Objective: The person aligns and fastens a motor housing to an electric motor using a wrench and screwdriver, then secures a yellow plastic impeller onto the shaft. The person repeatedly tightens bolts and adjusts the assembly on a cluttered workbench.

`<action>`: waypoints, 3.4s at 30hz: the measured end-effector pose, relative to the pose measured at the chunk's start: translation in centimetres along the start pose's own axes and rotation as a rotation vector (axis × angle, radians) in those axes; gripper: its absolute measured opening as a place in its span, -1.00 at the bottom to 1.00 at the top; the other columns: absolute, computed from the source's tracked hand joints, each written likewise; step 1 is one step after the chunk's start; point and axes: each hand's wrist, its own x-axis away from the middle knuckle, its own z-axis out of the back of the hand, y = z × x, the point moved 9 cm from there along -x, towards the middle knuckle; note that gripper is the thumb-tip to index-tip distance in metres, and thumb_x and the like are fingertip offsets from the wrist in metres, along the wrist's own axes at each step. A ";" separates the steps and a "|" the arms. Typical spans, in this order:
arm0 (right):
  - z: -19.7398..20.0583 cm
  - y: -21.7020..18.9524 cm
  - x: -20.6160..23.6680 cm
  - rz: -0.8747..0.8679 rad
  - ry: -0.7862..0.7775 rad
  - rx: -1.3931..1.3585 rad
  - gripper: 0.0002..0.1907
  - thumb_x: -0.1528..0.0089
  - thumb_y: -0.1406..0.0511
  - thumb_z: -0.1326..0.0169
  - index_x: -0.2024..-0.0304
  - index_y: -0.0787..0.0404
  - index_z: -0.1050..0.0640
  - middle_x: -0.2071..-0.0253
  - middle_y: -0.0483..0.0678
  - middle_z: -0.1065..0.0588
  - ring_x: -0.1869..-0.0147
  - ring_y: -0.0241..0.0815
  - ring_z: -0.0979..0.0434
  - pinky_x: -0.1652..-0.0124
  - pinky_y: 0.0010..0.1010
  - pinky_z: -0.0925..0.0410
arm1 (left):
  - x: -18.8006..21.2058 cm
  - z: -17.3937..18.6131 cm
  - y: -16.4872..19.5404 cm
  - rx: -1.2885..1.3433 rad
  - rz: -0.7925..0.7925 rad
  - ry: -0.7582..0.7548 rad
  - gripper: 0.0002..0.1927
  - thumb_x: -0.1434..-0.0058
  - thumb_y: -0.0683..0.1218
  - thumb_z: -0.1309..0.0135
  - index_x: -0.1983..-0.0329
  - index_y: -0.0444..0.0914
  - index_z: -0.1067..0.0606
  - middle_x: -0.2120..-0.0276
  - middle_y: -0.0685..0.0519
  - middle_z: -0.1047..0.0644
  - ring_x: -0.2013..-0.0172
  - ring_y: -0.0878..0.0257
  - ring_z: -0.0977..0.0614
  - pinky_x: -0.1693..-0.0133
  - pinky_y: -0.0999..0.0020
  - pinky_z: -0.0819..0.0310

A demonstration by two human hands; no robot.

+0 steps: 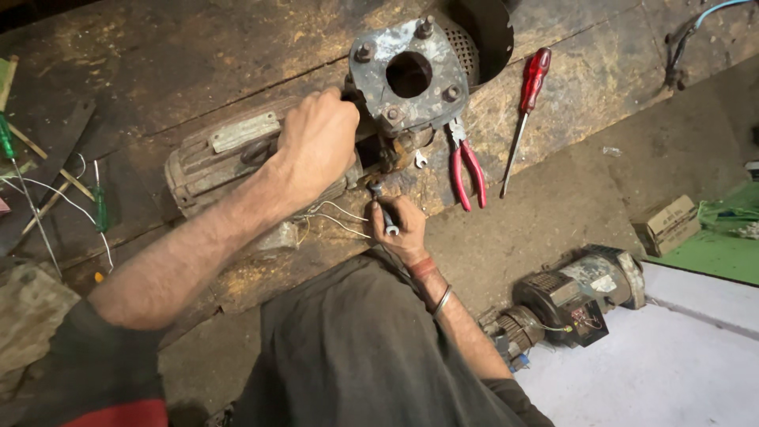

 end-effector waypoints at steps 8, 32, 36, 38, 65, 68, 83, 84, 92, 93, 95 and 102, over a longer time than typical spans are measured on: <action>0.1 0.0 0.0 -0.014 0.003 -0.004 -0.90 -0.21 0.36 -0.26 0.26 0.24 -0.60 0.43 0.03 -0.48 0.40 -0.03 -0.53 0.35 -0.31 -0.39 | 0.1 -0.1 -0.8 0.005 0.008 -0.017 -0.86 0.01 -0.36 -0.15 0.35 -0.52 -0.58 0.20 -0.39 -0.53 0.26 -0.18 -0.66 0.35 0.07 -0.63; 0.3 -0.4 -0.3 -0.044 -0.015 -0.030 -0.89 -0.21 0.35 -0.25 0.25 0.23 -0.59 0.41 0.04 -0.49 0.38 -0.01 -0.53 0.34 -0.30 -0.39 | -0.2 0.6 -0.3 0.041 -0.047 0.043 -0.87 0.05 -0.33 -0.16 0.40 -0.47 -0.60 0.32 -0.34 -0.56 0.20 -0.24 -0.64 0.18 -0.03 -0.60; 0.3 -0.6 -0.3 -0.044 -0.013 -0.008 -0.88 -0.21 0.35 -0.26 0.26 0.23 -0.58 0.42 0.04 -0.48 0.38 0.00 -0.52 0.34 -0.30 -0.39 | -0.8 -0.1 -0.4 0.067 0.055 -0.039 -0.83 -0.01 -0.36 -0.13 0.30 -0.50 -0.60 0.28 -0.36 -0.55 0.24 -0.23 -0.67 0.29 0.03 -0.64; 0.3 -0.6 -0.3 -0.047 -0.006 -0.008 -0.88 -0.20 0.35 -0.26 0.26 0.24 -0.58 0.42 0.04 -0.47 0.38 0.00 -0.52 0.34 -0.29 -0.38 | -0.9 0.1 0.0 0.040 0.054 -0.024 -0.83 0.00 -0.38 -0.13 0.30 -0.50 -0.60 0.25 -0.35 -0.55 0.24 -0.21 -0.68 0.34 0.05 -0.65; 0.1 -0.2 -0.1 0.000 -0.012 0.000 -0.90 -0.23 0.34 -0.26 0.26 0.22 -0.59 0.40 0.04 -0.49 0.36 0.01 -0.54 0.33 -0.29 -0.39 | -1.2 -0.3 -2.4 0.261 0.080 -0.062 -0.80 0.06 -0.35 -0.10 0.32 -0.51 -0.56 0.26 -0.32 -0.54 0.25 -0.16 -0.66 0.16 0.03 -0.61; 0.0 -0.3 -0.1 -0.015 -0.025 -0.013 -0.91 -0.22 0.34 -0.25 0.26 0.21 -0.59 0.41 0.03 -0.49 0.37 -0.01 -0.53 0.34 -0.30 -0.39 | -0.8 0.3 -2.7 0.284 0.092 0.007 -0.77 0.07 -0.32 -0.14 0.30 -0.50 -0.56 0.26 -0.36 -0.53 0.29 -0.24 -0.63 0.24 -0.03 -0.58; 0.7 -0.4 -1.0 -0.030 -0.018 -0.047 -0.90 -0.21 0.33 -0.25 0.26 0.21 -0.60 0.42 0.03 -0.49 0.38 0.00 -0.54 0.34 -0.29 -0.39 | -0.6 2.5 -1.4 0.214 0.063 0.065 -0.72 0.11 -0.25 -0.24 0.33 -0.52 -0.53 0.21 -0.39 -0.49 0.22 -0.34 -0.59 0.19 -0.12 -0.50; 0.8 -0.4 -1.0 -0.029 -0.016 -0.049 -0.90 -0.21 0.34 -0.25 0.25 0.21 -0.60 0.41 0.03 -0.49 0.38 -0.01 -0.54 0.33 -0.30 -0.40 | -0.6 2.5 -0.8 0.164 0.022 0.083 -0.82 0.09 -0.27 -0.20 0.40 -0.50 -0.55 0.25 -0.39 -0.50 0.22 -0.34 -0.59 0.20 -0.13 -0.49; 1.4 -0.6 -1.3 -0.009 -0.017 -0.042 -0.90 -0.20 0.34 -0.26 0.26 0.21 -0.60 0.41 0.04 -0.50 0.37 0.01 -0.55 0.33 -0.28 -0.41 | -0.8 2.9 -0.4 0.191 -0.001 0.152 -0.88 0.07 -0.33 -0.12 0.41 -0.46 -0.52 0.28 -0.32 -0.51 0.21 -0.30 -0.59 0.15 -0.13 -0.50; 1.5 -0.6 -1.4 -0.009 -0.015 -0.042 -0.90 -0.20 0.34 -0.26 0.26 0.21 -0.60 0.41 0.04 -0.50 0.37 0.01 -0.55 0.33 -0.28 -0.41 | -0.8 3.1 -0.1 0.170 -0.024 0.152 -0.88 0.07 -0.32 -0.12 0.42 -0.46 -0.52 0.30 -0.32 -0.51 0.21 -0.29 -0.59 0.14 -0.13 -0.50; 1.7 -0.7 -1.3 -0.025 -0.018 -0.052 -0.90 -0.20 0.34 -0.26 0.26 0.21 -0.60 0.42 0.05 -0.50 0.38 0.01 -0.55 0.34 -0.28 -0.40 | -0.6 3.3 0.0 0.187 -0.014 0.146 -0.82 0.11 -0.30 -0.15 0.40 -0.48 -0.51 0.29 -0.34 -0.49 0.24 -0.31 -0.57 0.17 -0.14 -0.48; 2.6 -0.8 -1.4 -0.024 -0.008 -0.055 -0.90 -0.20 0.34 -0.25 0.26 0.21 -0.60 0.40 0.04 -0.52 0.37 0.02 -0.57 0.33 -0.28 -0.41 | -0.2 2.7 1.5 0.080 -0.093 0.161 -0.91 0.05 -0.29 -0.14 0.50 -0.48 -0.54 0.36 -0.40 -0.49 0.23 -0.32 -0.57 0.11 -0.13 -0.49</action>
